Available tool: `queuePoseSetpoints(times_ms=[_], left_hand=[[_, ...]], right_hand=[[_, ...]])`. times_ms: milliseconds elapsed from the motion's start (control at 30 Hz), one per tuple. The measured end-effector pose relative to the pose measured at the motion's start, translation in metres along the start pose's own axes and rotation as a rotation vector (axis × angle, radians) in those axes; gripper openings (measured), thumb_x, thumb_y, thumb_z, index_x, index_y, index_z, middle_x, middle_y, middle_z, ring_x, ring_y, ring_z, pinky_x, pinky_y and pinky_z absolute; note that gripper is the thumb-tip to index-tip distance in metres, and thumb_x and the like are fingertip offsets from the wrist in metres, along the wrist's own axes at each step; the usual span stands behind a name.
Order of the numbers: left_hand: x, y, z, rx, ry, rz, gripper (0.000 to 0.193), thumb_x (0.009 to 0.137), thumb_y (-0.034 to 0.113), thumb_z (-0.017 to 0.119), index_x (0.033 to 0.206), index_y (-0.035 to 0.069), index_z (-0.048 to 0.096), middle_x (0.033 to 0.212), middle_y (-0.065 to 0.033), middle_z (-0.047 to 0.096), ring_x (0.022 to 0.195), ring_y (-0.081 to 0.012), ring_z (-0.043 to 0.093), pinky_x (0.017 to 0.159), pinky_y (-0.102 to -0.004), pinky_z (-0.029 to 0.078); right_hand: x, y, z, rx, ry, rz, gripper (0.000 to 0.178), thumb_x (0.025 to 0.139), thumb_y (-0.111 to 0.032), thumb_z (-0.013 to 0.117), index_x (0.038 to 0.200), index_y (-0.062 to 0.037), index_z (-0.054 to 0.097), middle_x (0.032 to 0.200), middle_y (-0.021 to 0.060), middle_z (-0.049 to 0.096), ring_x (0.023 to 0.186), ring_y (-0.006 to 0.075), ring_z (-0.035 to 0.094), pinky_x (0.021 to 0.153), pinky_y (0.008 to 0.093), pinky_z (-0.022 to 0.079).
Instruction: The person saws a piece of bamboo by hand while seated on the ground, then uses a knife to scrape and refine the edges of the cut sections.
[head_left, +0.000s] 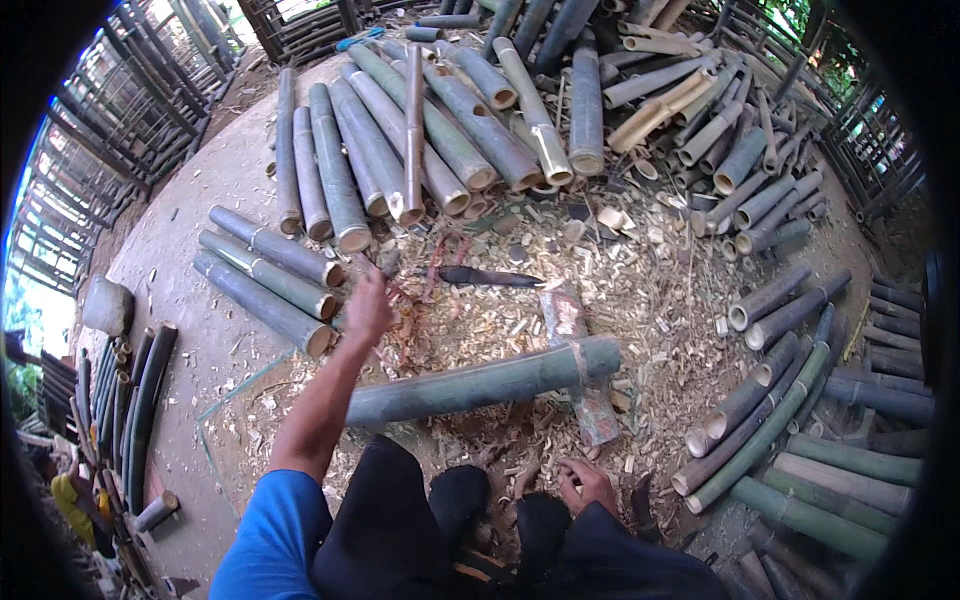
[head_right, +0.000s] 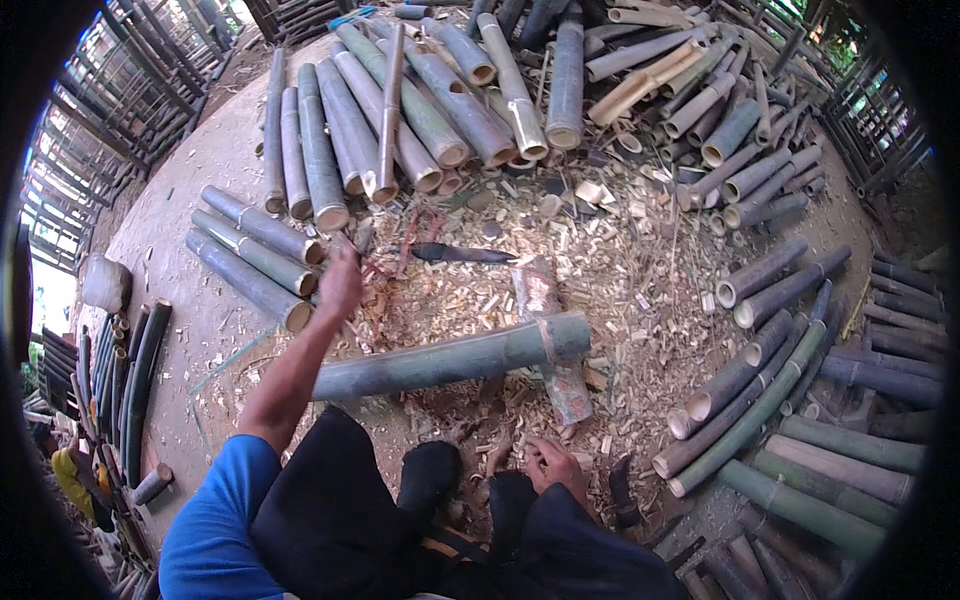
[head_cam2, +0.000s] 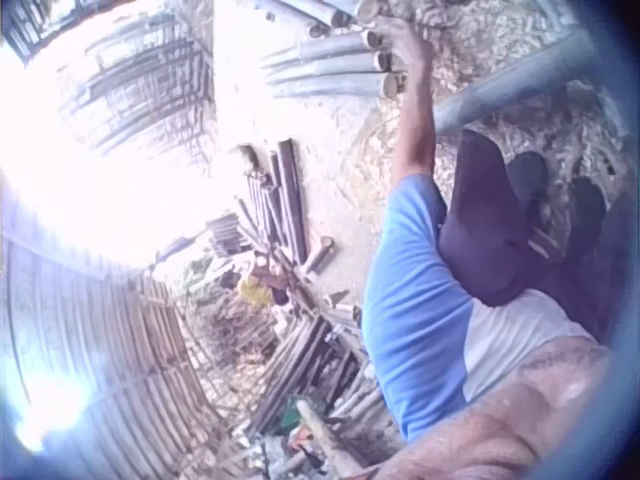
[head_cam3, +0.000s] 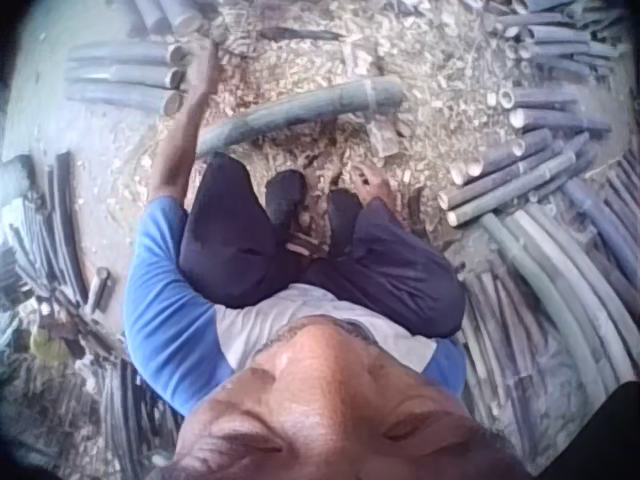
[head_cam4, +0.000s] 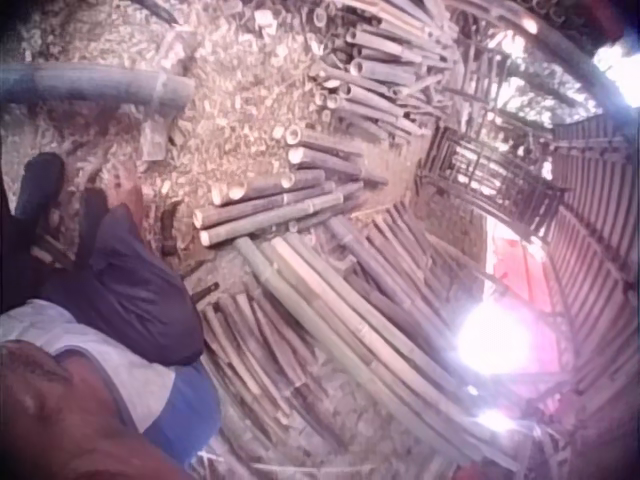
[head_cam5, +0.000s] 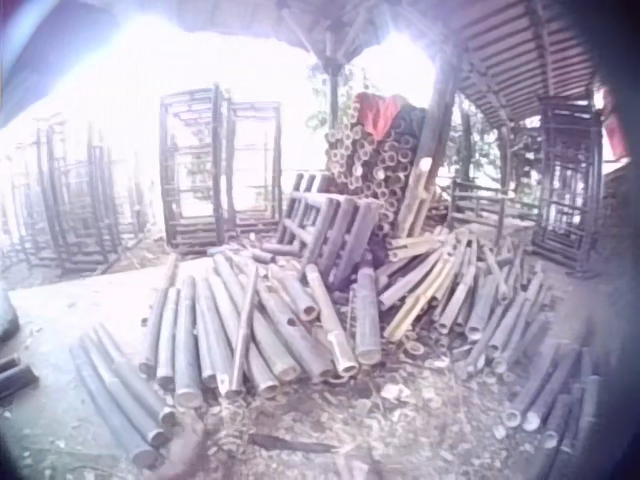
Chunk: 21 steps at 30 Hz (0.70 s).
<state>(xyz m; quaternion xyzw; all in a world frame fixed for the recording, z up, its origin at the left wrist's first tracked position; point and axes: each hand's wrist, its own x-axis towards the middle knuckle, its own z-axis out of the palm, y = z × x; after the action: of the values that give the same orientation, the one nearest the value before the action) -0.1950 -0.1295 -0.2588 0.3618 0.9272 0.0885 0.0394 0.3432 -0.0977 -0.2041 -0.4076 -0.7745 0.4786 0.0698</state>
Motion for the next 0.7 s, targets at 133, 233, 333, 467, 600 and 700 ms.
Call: queuePoseSetpoints(times_ms=[133,233,333,467,600,700], left_hand=[[-0.026,0.041,-0.049,-0.264,0.252,0.188,0.035,0.096,0.019,0.071,0.121,-0.002,0.059,0.105,-0.0229,0.070,0.088,-0.0373,0.071,0.069,-0.0487,0.054],[-0.137,0.089,-0.055,-1.083,-0.575,-0.152,0.026,0.097,0.026,0.078,0.095,0.001,0.071,0.078,-0.0035,0.070,0.067,-0.0163,0.066,0.059,-0.0316,0.051],[-0.244,0.104,-0.039,-1.636,-1.084,-0.821,0.053,0.098,0.043,0.076,0.133,0.005,0.062,0.117,-0.0148,0.071,0.109,-0.0272,0.069,0.093,-0.0475,0.059],[-0.248,0.112,0.014,-2.040,-0.355,-1.249,0.078,0.090,0.052,0.083,0.147,0.011,0.049,0.147,-0.0198,0.053,0.135,-0.0373,0.052,0.110,-0.0613,0.049],[-0.212,0.068,0.033,-2.145,-0.105,-1.305,0.081,0.083,0.048,0.088,0.147,0.014,0.051,0.152,-0.0150,0.050,0.140,-0.0401,0.048,0.115,-0.0655,0.043],[-0.205,0.062,0.018,-2.190,-0.057,-1.151,0.077,0.082,0.044,0.086,0.145,0.014,0.053,0.149,-0.0142,0.054,0.139,-0.0363,0.050,0.114,-0.0643,0.043]], right_hand=[[-0.006,0.005,-0.015,-0.007,0.162,0.061,0.032,0.095,-0.009,0.070,0.126,-0.0014,0.072,0.100,0.0135,0.073,0.087,0.0245,0.073,0.081,0.0358,0.058],[0.004,0.008,-0.034,-0.109,0.368,0.106,0.039,0.094,-0.012,0.072,0.132,-0.0024,0.069,0.108,0.0155,0.070,0.094,0.0267,0.071,0.084,0.0386,0.058],[0.031,0.022,-0.036,-0.305,0.421,0.092,0.054,0.092,-0.024,0.077,0.139,-0.0010,0.062,0.121,0.0194,0.064,0.110,0.0328,0.065,0.094,0.0442,0.054],[0.049,0.038,-0.052,-0.562,0.257,0.132,0.084,0.084,-0.051,0.082,0.140,0.0053,0.053,0.129,0.0262,0.057,0.122,0.0436,0.056,0.106,0.0541,0.045],[0.074,0.043,-0.031,-0.615,0.201,0.128,0.081,0.079,-0.052,0.085,0.129,0.0031,0.053,0.118,0.0261,0.062,0.120,0.0424,0.057,0.107,0.0550,0.043],[0.074,0.049,-0.027,-0.381,0.292,0.075,0.078,0.076,-0.041,0.088,0.130,0.0033,0.054,0.116,0.0240,0.066,0.119,0.0405,0.061,0.106,0.0525,0.045]])
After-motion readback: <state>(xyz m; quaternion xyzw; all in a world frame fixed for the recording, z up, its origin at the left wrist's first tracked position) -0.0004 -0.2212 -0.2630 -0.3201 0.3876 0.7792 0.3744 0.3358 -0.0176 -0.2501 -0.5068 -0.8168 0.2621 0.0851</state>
